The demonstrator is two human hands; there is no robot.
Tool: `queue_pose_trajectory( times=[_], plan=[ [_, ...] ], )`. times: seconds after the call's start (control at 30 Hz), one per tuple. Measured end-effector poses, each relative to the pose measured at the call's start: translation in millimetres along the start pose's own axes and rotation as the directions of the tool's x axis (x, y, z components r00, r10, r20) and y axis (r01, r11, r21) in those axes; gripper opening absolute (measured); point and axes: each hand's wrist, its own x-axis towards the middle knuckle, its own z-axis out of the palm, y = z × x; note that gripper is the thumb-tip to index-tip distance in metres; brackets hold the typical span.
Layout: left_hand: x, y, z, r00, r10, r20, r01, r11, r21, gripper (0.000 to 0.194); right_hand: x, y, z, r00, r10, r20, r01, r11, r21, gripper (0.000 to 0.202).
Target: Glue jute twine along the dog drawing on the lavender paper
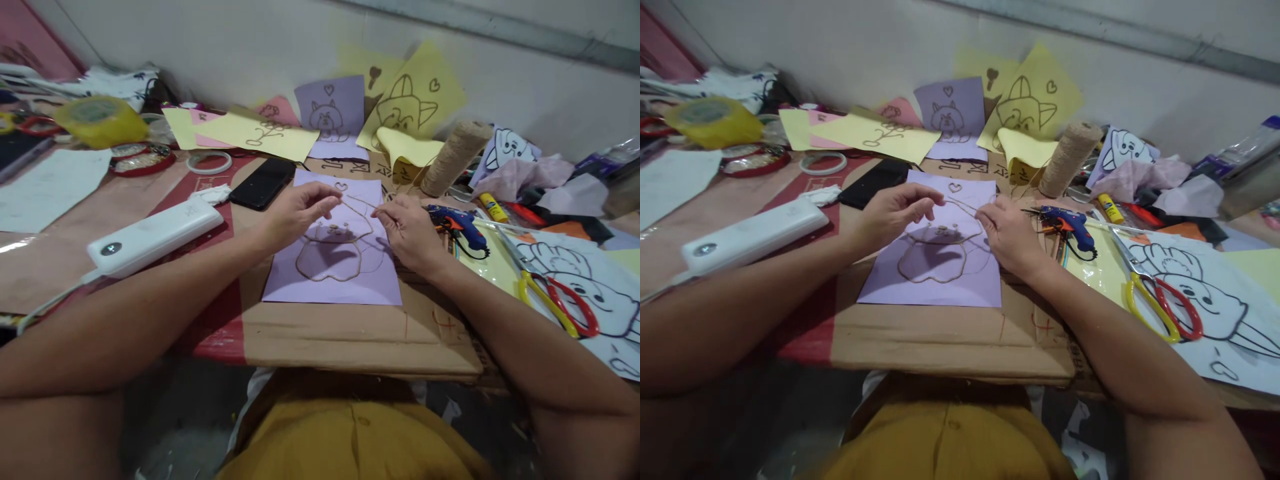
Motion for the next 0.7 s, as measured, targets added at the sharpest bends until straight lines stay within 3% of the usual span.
queue_pose_trajectory(
  times=[0.17,0.4,0.7],
  plan=[
    [-2.3,6.9,7.8,0.981,-0.114,0.157,0.145,0.968,-0.206,0.038,-4.7,-10.2,1.4,0.997,-0.043,0.063,0.045,0.998,-0.033,0.028],
    [-3.4,6.6,9.0,0.977,-0.184,0.106,0.211,0.890,-0.403,0.024,-7.1,-12.4,6.0,0.991,-0.038,0.130,0.040,0.999,-0.017,0.029],
    [-5.2,10.3,27.6,0.934,-0.308,0.182,0.353,0.713,-0.606,0.028,-10.9,-20.9,11.7,0.977,-0.052,0.206,0.077,0.990,-0.115,0.033]
  ],
)
